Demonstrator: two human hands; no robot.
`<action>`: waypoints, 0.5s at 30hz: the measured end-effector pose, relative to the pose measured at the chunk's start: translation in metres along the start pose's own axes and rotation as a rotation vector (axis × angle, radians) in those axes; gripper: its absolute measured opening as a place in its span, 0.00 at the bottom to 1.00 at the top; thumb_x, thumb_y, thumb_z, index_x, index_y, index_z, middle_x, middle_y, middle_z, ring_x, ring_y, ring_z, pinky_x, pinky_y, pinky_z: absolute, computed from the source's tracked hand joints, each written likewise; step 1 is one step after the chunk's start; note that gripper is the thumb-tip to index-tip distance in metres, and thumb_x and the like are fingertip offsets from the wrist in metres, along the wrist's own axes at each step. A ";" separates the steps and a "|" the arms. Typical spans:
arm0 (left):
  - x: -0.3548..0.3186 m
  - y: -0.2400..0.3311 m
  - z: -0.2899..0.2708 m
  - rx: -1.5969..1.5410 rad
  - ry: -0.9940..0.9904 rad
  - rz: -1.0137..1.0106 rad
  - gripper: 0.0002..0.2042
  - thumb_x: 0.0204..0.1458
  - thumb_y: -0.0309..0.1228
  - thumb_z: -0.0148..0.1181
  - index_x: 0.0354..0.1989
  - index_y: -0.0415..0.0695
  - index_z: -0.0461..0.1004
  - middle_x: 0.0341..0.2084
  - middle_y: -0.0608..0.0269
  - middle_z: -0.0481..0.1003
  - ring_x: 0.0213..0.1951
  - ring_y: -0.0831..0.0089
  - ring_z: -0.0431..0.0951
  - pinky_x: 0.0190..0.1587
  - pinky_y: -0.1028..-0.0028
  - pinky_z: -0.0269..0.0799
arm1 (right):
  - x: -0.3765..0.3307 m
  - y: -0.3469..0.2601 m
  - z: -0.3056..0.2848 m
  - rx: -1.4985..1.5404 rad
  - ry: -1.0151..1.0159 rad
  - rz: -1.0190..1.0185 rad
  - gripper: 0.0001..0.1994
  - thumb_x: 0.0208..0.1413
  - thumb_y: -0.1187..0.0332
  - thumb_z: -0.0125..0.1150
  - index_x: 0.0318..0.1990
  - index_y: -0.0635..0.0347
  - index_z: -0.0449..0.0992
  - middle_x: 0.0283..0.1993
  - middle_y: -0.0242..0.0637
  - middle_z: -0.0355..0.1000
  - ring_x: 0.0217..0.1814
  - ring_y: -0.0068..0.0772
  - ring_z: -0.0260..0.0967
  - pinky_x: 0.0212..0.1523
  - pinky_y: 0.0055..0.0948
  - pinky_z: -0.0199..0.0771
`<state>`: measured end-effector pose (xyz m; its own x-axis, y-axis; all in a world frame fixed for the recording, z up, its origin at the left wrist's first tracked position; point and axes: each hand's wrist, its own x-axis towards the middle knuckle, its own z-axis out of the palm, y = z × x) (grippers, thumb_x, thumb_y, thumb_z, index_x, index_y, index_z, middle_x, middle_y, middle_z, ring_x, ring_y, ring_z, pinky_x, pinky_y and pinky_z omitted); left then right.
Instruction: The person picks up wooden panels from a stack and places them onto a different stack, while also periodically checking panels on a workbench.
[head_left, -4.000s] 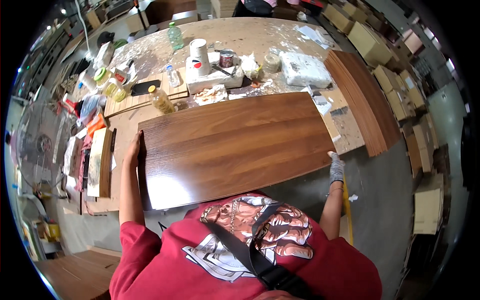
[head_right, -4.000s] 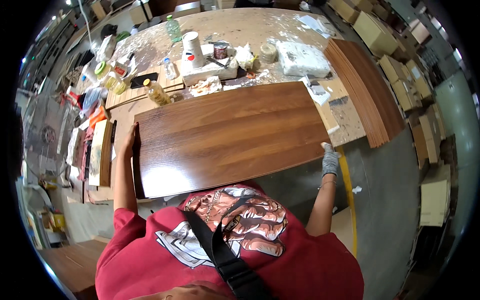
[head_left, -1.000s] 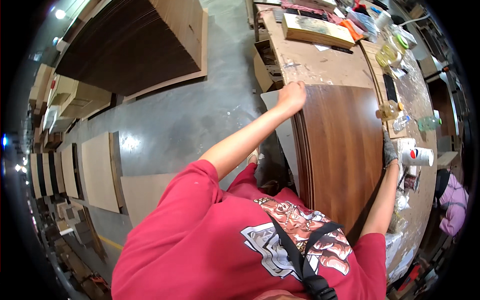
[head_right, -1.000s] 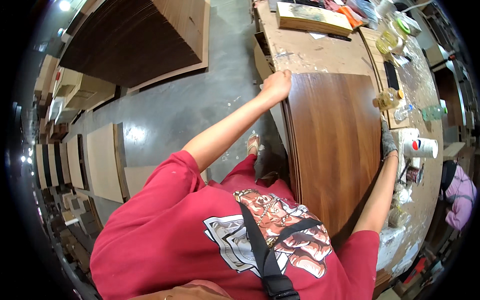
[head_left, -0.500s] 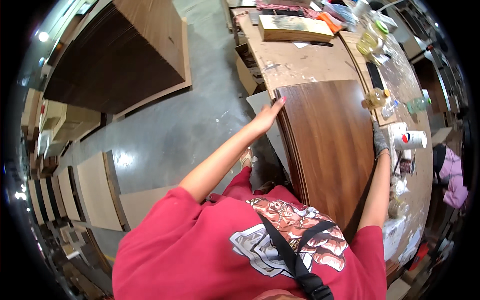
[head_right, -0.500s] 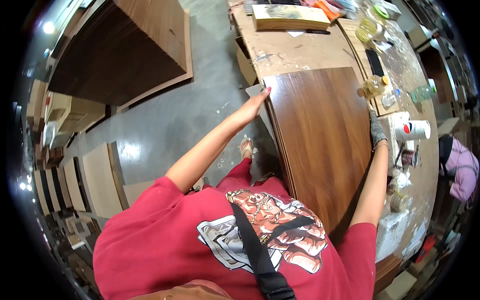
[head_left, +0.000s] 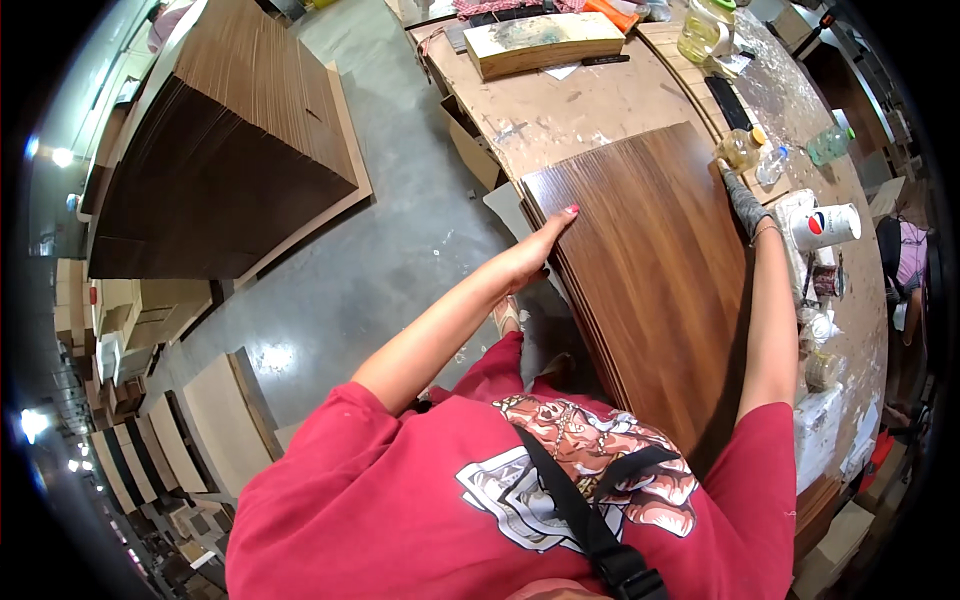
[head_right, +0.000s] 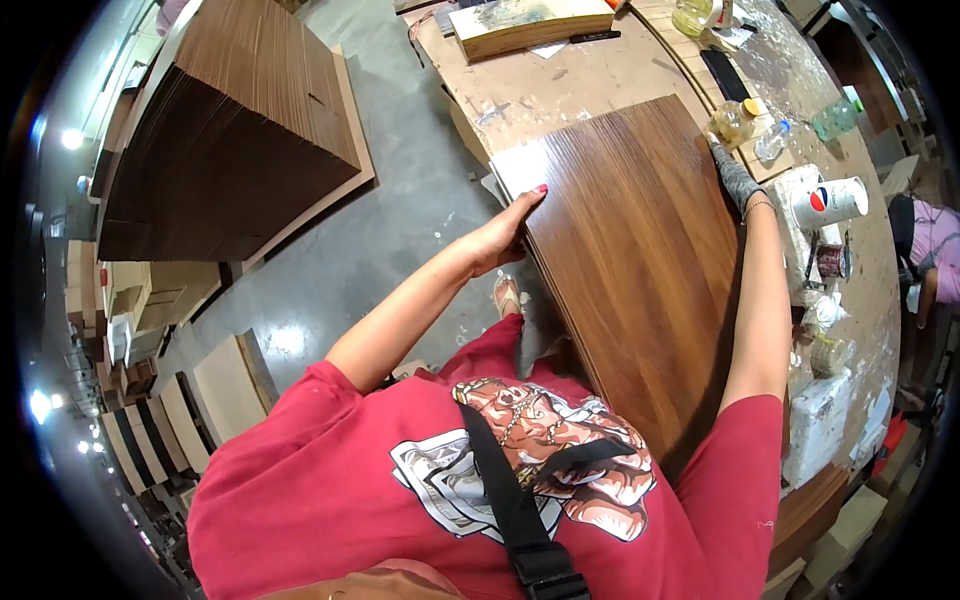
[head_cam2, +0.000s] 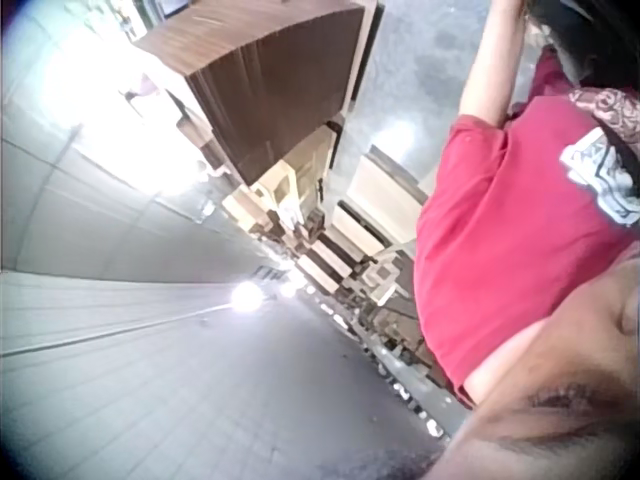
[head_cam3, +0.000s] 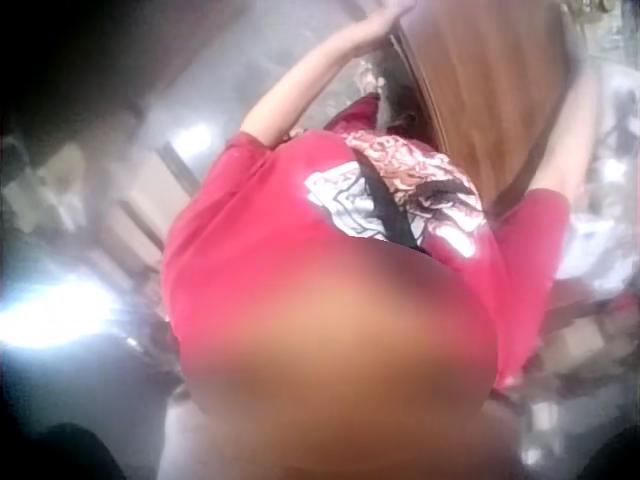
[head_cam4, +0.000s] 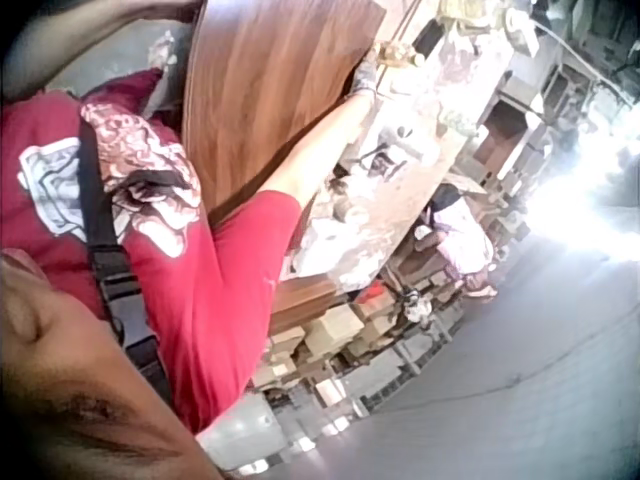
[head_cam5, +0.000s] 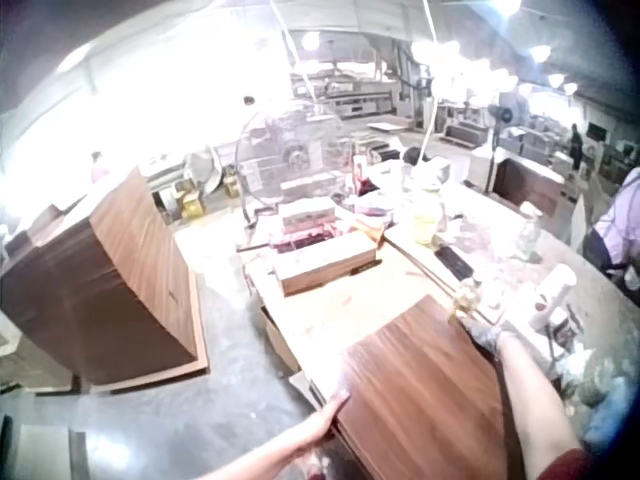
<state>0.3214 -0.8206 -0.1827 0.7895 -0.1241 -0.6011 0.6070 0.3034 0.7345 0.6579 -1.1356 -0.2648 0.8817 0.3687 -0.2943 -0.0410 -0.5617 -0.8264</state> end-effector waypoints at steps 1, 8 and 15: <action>0.002 0.002 0.000 -0.003 -0.066 0.040 0.45 0.49 0.66 0.39 0.67 0.45 0.42 0.66 0.51 0.44 0.67 0.58 0.42 0.65 0.54 0.30 | 0.001 -0.004 -0.002 -0.058 0.028 -0.002 0.26 0.64 0.60 0.30 0.65 0.66 0.47 0.69 0.35 0.45 0.72 0.37 0.36 0.70 0.43 0.34; 0.018 -0.011 -0.007 0.065 -0.012 0.061 0.42 0.52 0.63 0.33 0.63 0.35 0.52 0.63 0.47 0.53 0.65 0.59 0.49 0.65 0.68 0.40 | -0.008 -0.007 -0.008 0.136 0.082 0.052 0.25 0.65 0.63 0.28 0.66 0.67 0.45 0.70 0.36 0.42 0.72 0.37 0.34 0.71 0.41 0.33; 0.016 -0.013 -0.020 0.102 -0.073 0.062 0.43 0.54 0.62 0.32 0.61 0.30 0.53 0.62 0.46 0.55 0.64 0.60 0.52 0.65 0.71 0.43 | 0.013 0.003 0.009 2.227 -0.080 0.379 0.24 0.65 0.66 0.25 0.66 0.68 0.42 0.70 0.37 0.40 0.73 0.37 0.33 0.71 0.39 0.31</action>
<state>0.3246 -0.8074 -0.2078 0.8280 -0.1775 -0.5319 0.5601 0.2153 0.7999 0.6654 -1.1259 -0.2757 0.6963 0.5308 -0.4831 -0.4911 0.8432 0.2187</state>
